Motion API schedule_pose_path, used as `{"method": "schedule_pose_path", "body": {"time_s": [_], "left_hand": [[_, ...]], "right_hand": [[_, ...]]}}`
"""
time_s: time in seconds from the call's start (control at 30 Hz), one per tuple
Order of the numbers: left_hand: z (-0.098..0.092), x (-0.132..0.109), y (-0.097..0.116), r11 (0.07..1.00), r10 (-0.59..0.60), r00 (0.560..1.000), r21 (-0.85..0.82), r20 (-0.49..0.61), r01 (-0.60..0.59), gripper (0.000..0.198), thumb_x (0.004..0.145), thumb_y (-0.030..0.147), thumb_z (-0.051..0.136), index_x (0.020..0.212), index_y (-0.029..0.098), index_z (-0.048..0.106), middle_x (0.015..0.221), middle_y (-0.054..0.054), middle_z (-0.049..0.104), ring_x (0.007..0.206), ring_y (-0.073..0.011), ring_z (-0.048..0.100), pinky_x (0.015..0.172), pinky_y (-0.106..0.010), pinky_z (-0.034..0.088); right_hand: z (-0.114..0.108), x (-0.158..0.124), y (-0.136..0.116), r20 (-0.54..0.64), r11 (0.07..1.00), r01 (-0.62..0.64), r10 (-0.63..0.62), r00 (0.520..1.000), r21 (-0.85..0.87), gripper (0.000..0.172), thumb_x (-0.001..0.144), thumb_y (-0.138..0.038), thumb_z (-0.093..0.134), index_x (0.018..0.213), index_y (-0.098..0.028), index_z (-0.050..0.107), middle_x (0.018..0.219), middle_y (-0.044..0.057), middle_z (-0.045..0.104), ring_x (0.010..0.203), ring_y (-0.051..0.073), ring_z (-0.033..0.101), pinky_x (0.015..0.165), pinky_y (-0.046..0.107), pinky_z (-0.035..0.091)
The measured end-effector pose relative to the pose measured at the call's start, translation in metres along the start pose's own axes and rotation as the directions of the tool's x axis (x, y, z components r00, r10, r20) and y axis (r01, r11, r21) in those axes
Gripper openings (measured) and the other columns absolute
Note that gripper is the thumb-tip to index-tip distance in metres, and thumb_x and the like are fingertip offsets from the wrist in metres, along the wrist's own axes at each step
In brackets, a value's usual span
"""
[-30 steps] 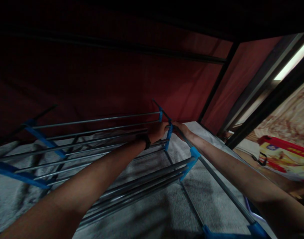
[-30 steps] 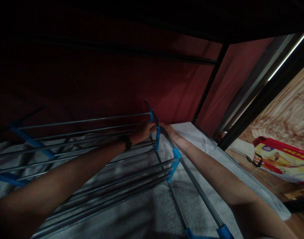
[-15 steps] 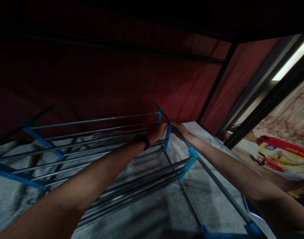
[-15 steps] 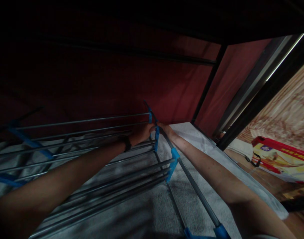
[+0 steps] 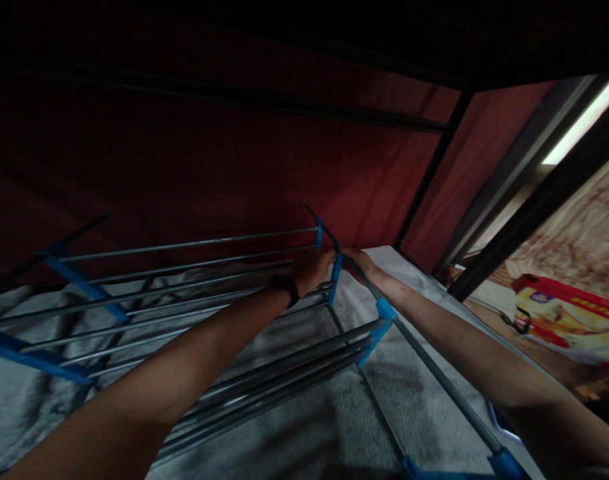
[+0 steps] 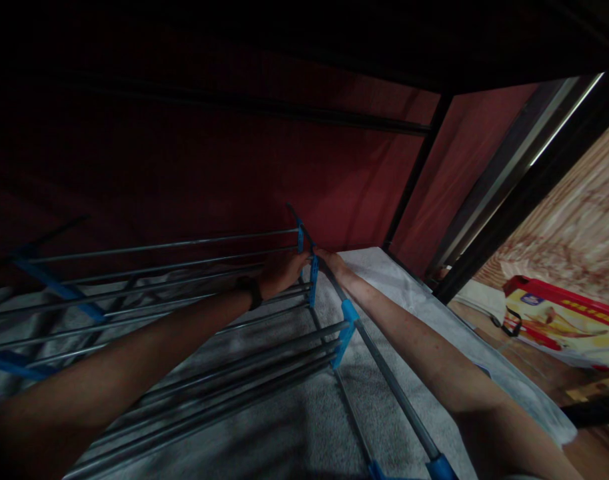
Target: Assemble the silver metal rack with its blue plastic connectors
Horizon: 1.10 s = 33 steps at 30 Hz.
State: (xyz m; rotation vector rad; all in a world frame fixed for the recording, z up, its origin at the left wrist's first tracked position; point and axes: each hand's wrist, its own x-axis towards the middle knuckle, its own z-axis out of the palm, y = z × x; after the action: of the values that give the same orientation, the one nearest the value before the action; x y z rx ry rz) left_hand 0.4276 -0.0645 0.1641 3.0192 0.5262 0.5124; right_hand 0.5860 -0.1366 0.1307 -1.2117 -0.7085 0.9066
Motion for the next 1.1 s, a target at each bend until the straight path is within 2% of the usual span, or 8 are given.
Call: {"method": "schedule_pose_path", "body": {"time_s": [0.23,0.43,0.6,0.77,1.1], "left_hand": [[0.001,-0.003,0.005,1.000,-0.029,0.999,0.010,0.028,0.029,0.036,0.104,0.035,0.038,0.125,0.025,0.065,0.102,-0.010,0.076,0.093,-0.0250,0.071,0.077,-0.033,0.047],[0.000,0.003,0.002,0.998,-0.064,0.998,-0.017,0.026,0.065,0.037,0.103,0.039,0.039,0.119,0.023,0.069,0.105,-0.011,0.075,0.100,-0.0273,0.070,0.080,-0.034,0.048],[0.002,0.006,-0.001,0.997,-0.071,0.997,-0.040,0.039,0.073,0.037,0.103,0.041,0.038,0.120,0.023,0.066,0.103,-0.010,0.075,0.098,-0.0264,0.070,0.079,-0.033,0.048],[0.005,0.007,-0.004,0.998,-0.062,0.998,-0.027,0.013,0.062,0.033,0.101,0.037,0.045,0.125,0.019,0.058,0.107,-0.010,0.073,0.098,-0.0256,0.069,0.080,-0.033,0.048],[0.002,0.016,-0.009,0.986,-0.026,0.997,-0.165,0.068,0.037,0.030,0.100,0.036,0.045,0.109,0.021,0.069,0.103,-0.009,0.074,0.095,-0.0229,0.069,0.081,-0.030,0.048]], "right_hand": [[0.000,0.004,0.004,-0.021,1.000,-0.016,0.017,1.000,0.021,0.030,0.062,-0.045,0.078,0.069,-0.023,0.059,0.061,0.002,0.064,0.079,0.024,0.064,0.073,0.035,0.050],[0.000,0.004,0.002,-0.012,0.999,-0.030,0.031,0.999,0.012,0.029,0.062,-0.043,0.079,0.068,-0.022,0.059,0.061,0.000,0.063,0.070,0.019,0.060,0.067,0.032,0.048],[0.002,0.001,-0.001,-0.022,0.999,-0.028,0.029,0.999,0.032,0.026,0.066,-0.040,0.078,0.070,-0.022,0.059,0.065,0.000,0.066,0.075,0.020,0.063,0.071,0.032,0.050],[0.004,-0.001,-0.002,-0.027,0.998,-0.040,0.041,0.999,0.042,0.022,0.066,-0.035,0.076,0.072,-0.022,0.060,0.069,0.002,0.068,0.083,0.024,0.065,0.076,0.035,0.051],[-0.001,0.006,0.004,-0.020,0.999,-0.033,0.033,0.999,-0.002,0.026,0.068,-0.042,0.076,0.074,-0.022,0.060,0.062,0.000,0.061,0.071,0.020,0.060,0.072,0.035,0.048]]}}
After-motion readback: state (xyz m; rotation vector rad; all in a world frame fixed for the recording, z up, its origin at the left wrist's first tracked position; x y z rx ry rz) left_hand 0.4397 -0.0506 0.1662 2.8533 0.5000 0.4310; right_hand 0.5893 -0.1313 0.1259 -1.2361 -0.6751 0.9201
